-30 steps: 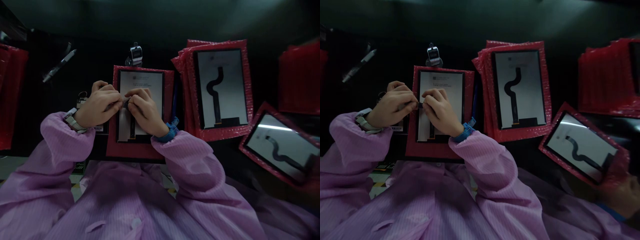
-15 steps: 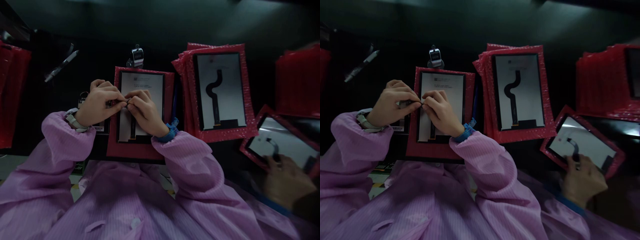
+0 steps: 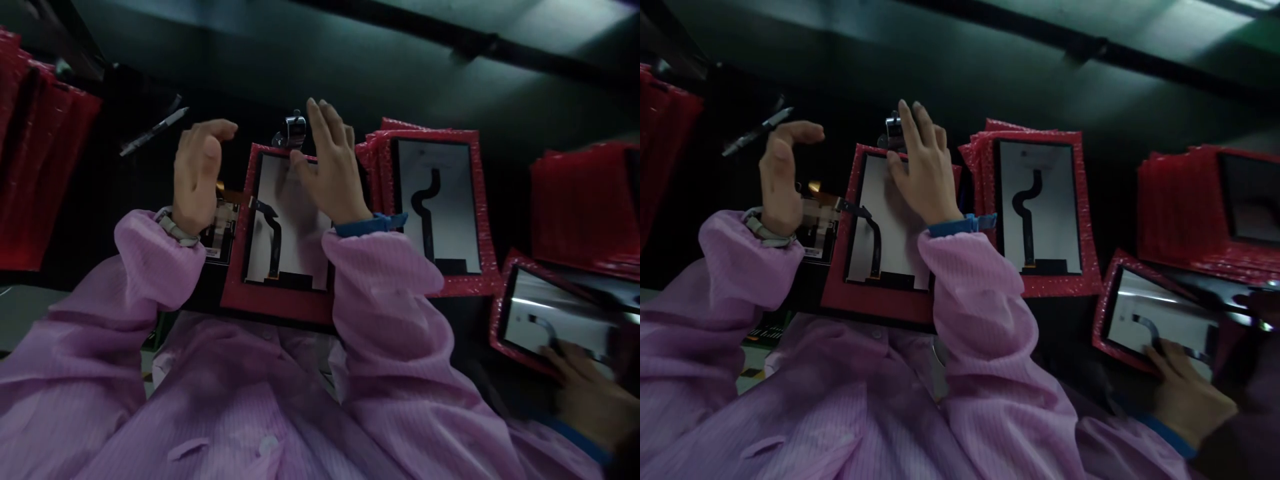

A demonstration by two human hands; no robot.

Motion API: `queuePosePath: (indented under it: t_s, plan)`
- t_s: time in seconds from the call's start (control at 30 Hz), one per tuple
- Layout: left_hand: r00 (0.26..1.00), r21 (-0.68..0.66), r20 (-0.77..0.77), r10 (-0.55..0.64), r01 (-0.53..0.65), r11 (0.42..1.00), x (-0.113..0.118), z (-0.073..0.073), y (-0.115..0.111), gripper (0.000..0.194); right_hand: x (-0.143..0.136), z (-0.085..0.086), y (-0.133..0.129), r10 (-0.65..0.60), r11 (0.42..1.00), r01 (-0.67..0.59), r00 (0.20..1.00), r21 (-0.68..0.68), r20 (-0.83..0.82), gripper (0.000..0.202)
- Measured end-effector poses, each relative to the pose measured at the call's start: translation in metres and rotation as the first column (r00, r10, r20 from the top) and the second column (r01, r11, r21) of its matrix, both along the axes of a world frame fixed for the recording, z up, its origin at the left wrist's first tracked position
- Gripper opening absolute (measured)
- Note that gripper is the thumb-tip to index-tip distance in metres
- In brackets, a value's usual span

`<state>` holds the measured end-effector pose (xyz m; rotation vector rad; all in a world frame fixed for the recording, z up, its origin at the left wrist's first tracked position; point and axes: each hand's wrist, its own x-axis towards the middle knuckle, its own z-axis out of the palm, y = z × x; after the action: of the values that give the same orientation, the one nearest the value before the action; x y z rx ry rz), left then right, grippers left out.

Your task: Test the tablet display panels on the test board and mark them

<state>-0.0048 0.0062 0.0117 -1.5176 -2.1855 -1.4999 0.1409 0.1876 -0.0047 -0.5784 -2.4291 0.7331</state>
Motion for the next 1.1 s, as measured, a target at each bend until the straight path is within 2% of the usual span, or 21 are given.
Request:
queuePosePath:
  t_s: [0.07, 0.13, 0.2, 0.27, 0.33, 0.4, 0.43, 0.5, 0.53, 0.63, 0.7, 0.77, 0.87, 0.97, 1.1]
  plan:
    - [0.989, -0.026, -0.007, 0.150, -0.150, 0.988, -0.007, 0.000, 0.000, 0.072, -0.013, -0.002, 0.007, -0.042, 0.999, 0.042, 0.997, -0.005, 0.068, 0.050]
    - [0.963, -0.139, -0.115, 0.245, -0.260, 0.956, -0.012, 0.004, -0.001, 0.077, -0.021, -0.005, 0.009, -0.083, 0.997, 0.083, 0.991, -0.001, 0.107, 0.047]
    - [0.922, -0.242, -0.283, 0.264, -0.335, 0.910, -0.015, 0.010, -0.002, 0.079, -0.026, -0.009, 0.009, -0.095, 0.995, 0.094, 0.991, 0.019, 0.093, 0.044]
    - [0.897, -0.234, -0.337, 0.287, -0.375, 0.897, -0.015, 0.018, -0.005, 0.073, -0.027, -0.011, 0.010, -0.070, 0.997, 0.069, 0.996, 0.034, 0.050, 0.045]
    - [0.924, -0.113, -0.224, 0.310, -0.341, 0.933, -0.011, 0.025, -0.015, 0.061, -0.023, -0.013, 0.010, -0.051, 0.998, 0.049, 0.998, 0.029, 0.049, 0.050]
    - [0.970, 0.007, -0.044, 0.240, -0.240, 0.971, -0.001, 0.028, -0.031, 0.046, -0.012, -0.015, 0.008, -0.046, 0.999, 0.045, 0.997, 0.017, 0.068, 0.055]
    - [0.982, 0.025, 0.013, 0.186, -0.186, 0.982, 0.006, 0.027, -0.042, 0.038, -0.003, -0.015, 0.005, -0.042, 0.999, 0.041, 0.996, 0.016, 0.073, 0.057]
    - [0.994, -0.049, 0.025, 0.102, -0.101, 0.994, 0.024, 0.020, -0.065, 0.028, 0.020, -0.017, -0.004, -0.025, 0.999, 0.023, 0.997, 0.033, 0.068, 0.058]
    - [0.997, -0.133, -0.027, 0.074, -0.077, 0.988, 0.034, 0.014, -0.076, 0.026, 0.034, -0.018, -0.011, -0.021, 0.999, 0.017, 0.997, 0.050, 0.081, 0.058]
    - [0.965, -0.394, -0.259, -0.047, -0.061, 0.917, 0.065, -0.009, -0.103, 0.025, 0.079, -0.016, -0.038, -0.026, 0.996, 0.007, 0.979, 0.092, 0.204, 0.056]
    - [0.934, -0.483, -0.344, -0.091, -0.093, 0.870, 0.081, -0.021, -0.111, 0.030, 0.106, -0.014, -0.059, -0.031, 0.995, 0.002, 0.960, 0.104, 0.279, 0.055]
    - [0.923, -0.536, -0.378, -0.072, -0.155, 0.830, 0.091, -0.028, -0.112, 0.037, 0.128, -0.012, -0.080, -0.049, 0.995, 0.018, 0.949, 0.102, 0.311, 0.054]
    - [0.921, -0.619, -0.389, -0.005, -0.257, 0.742, 0.097, -0.030, -0.107, 0.046, 0.150, -0.017, -0.103, -0.086, 0.995, 0.063, 0.946, 0.083, 0.312, 0.053]
    - [0.913, -0.688, -0.407, -0.001, -0.306, 0.659, 0.098, -0.027, -0.102, 0.049, 0.163, -0.028, -0.115, -0.132, 0.991, 0.119, 0.956, 0.067, 0.262, 0.051]
    - [0.899, -0.693, -0.439, -0.003, -0.337, 0.638, 0.096, -0.027, -0.101, 0.049, 0.167, -0.040, -0.121, -0.194, 0.981, 0.183, 0.960, 0.072, 0.202, 0.050]
